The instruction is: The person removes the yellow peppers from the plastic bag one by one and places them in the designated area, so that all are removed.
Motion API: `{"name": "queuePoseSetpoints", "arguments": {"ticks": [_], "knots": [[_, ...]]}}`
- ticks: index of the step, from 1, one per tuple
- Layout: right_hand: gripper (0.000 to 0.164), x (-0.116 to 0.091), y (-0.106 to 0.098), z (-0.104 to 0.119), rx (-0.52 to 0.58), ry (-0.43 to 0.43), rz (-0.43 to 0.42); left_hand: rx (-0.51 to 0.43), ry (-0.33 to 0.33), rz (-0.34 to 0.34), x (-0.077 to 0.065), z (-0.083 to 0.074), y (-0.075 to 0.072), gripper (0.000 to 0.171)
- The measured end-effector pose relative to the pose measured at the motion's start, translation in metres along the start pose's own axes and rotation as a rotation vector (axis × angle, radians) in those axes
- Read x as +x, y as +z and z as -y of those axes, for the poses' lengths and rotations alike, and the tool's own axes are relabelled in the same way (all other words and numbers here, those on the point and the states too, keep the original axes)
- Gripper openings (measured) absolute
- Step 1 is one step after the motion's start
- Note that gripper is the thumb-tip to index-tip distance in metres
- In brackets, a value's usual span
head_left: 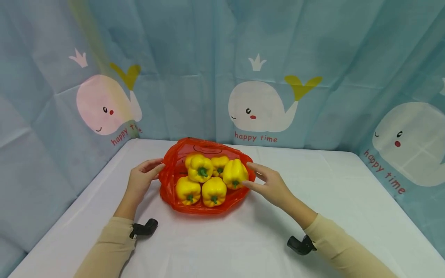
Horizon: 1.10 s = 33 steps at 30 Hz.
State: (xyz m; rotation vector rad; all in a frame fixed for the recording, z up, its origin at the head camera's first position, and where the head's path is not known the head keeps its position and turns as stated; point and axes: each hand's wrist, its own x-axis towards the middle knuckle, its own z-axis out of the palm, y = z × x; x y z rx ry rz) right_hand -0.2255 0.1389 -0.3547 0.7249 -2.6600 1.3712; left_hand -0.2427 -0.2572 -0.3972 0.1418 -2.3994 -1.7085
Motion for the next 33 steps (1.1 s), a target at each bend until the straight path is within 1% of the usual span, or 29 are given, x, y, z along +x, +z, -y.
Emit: {"name": "queuePoseSetpoints", "arguments": {"ticks": [2, 8, 12, 15, 17, 22, 29, 33], "knots": [[0.063, 0.003, 0.004, 0.001, 0.011, -0.012, -0.002, -0.01, 0.004, -0.004, -0.001, 0.0, 0.0, 0.06], [0.061, 0.011, 0.012, 0.007, 0.001, -0.037, -0.013, -0.056, 0.047, -0.038, -0.002, 0.0, 0.003, 0.052], [0.057, 0.018, 0.016, 0.014, -0.003, -0.053, -0.026, -0.068, 0.044, -0.051, -0.001, -0.001, 0.005, 0.051], [0.052, 0.024, 0.02, 0.019, 0.031, -0.078, -0.034, -0.072, 0.036, -0.065, -0.001, -0.001, 0.006, 0.049], [0.05, 0.028, 0.023, 0.022, 0.074, -0.091, -0.03, -0.076, 0.035, -0.071, -0.001, 0.0, 0.006, 0.048], [0.049, 0.037, 0.03, 0.028, 0.154, -0.07, -0.012, -0.083, 0.043, -0.076, -0.001, 0.0, 0.006, 0.047], [0.05, 0.047, 0.038, 0.039, 0.141, -0.048, -0.026, -0.119, 0.062, -0.067, -0.001, -0.002, 0.006, 0.046], [0.048, 0.056, 0.042, 0.043, 0.118, 0.005, -0.028, -0.131, 0.056, -0.081, 0.001, 0.001, 0.006, 0.044]]}}
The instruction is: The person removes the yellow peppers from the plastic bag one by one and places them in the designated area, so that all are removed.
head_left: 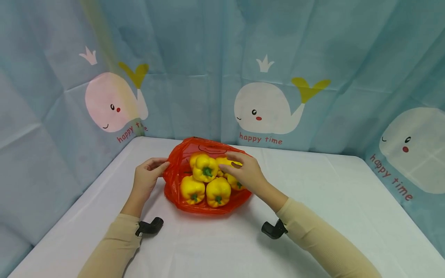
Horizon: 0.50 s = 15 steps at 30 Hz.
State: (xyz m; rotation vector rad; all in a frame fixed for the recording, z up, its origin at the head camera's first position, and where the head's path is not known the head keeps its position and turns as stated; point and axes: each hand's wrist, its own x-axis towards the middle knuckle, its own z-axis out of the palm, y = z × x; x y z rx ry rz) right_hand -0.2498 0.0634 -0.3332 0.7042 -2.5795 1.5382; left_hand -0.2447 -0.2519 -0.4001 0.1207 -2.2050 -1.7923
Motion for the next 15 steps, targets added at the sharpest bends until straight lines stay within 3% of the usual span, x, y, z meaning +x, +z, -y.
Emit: {"name": "queuePoseSetpoints", "arguments": {"ticks": [9, 15], "knots": [[0.056, 0.016, 0.009, 0.014, -0.056, 0.184, 0.017, -0.02, 0.013, -0.02, 0.0, -0.001, 0.001, 0.043], [0.063, 0.027, 0.017, 0.016, -0.096, 0.24, 0.026, -0.015, 0.006, -0.041, -0.001, -0.001, 0.002, 0.042]]}}
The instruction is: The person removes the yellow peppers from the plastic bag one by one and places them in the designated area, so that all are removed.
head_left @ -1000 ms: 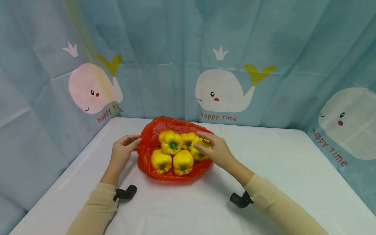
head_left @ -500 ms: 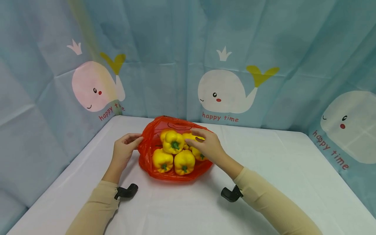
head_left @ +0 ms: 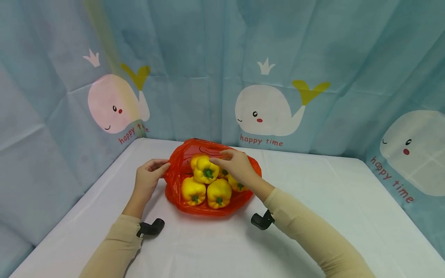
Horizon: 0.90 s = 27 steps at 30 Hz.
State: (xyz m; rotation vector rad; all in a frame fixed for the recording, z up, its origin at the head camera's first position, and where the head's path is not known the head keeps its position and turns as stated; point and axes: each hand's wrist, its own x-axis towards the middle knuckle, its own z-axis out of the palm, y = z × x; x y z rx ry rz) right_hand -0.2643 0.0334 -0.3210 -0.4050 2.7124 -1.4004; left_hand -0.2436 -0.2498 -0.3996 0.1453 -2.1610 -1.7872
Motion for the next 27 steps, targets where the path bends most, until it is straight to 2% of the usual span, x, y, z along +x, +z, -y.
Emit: {"name": "queuePoseSetpoints", "arguments": {"ticks": [5, 10, 18, 27], "knots": [[0.067, 0.007, 0.005, 0.004, -0.045, 0.051, 0.018, 0.002, -0.008, 0.002, -0.001, 0.0, 0.0, 0.043], [0.052, 0.013, 0.008, 0.01, -0.081, 0.104, 0.032, 0.013, -0.005, 0.01, -0.001, 0.001, 0.0, 0.045], [0.065, 0.021, 0.014, 0.015, -0.121, 0.181, 0.076, 0.002, 0.006, 0.001, 0.0, 0.002, 0.0, 0.043], [0.059, 0.02, 0.02, 0.022, -0.147, 0.213, 0.113, 0.01, 0.0, -0.002, 0.0, 0.002, 0.001, 0.043]]}}
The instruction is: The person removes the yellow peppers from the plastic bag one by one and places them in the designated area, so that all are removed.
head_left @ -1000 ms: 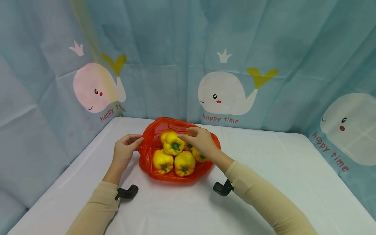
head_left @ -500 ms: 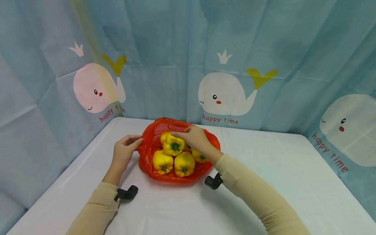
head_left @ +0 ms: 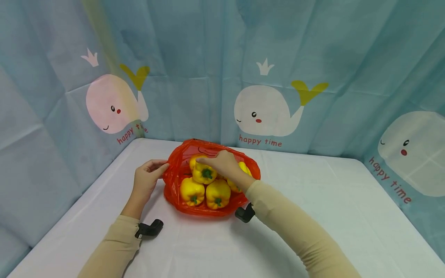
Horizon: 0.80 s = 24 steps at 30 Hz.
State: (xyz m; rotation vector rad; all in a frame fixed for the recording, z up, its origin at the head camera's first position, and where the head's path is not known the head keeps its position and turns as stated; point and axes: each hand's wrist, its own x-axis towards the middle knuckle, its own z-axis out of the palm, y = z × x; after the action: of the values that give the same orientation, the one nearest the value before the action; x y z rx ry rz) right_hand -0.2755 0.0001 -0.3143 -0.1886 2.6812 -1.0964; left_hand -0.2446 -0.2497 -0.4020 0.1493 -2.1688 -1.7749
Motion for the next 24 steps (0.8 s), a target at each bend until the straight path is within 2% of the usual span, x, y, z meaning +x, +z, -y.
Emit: {"name": "queuePoseSetpoints", "arguments": {"ticks": [2, 9, 24], "knots": [[0.059, -0.001, 0.001, 0.001, 0.014, 0.013, 0.014, 0.003, -0.002, 0.003, 0.0, 0.0, 0.0, 0.043], [0.079, 0.0, 0.003, 0.003, 0.021, 0.047, 0.038, 0.013, -0.002, 0.009, -0.001, -0.002, 0.0, 0.045], [0.082, 0.004, 0.011, 0.0, 0.074, 0.089, 0.012, 0.019, -0.025, 0.026, 0.001, 0.002, -0.002, 0.045]]}}
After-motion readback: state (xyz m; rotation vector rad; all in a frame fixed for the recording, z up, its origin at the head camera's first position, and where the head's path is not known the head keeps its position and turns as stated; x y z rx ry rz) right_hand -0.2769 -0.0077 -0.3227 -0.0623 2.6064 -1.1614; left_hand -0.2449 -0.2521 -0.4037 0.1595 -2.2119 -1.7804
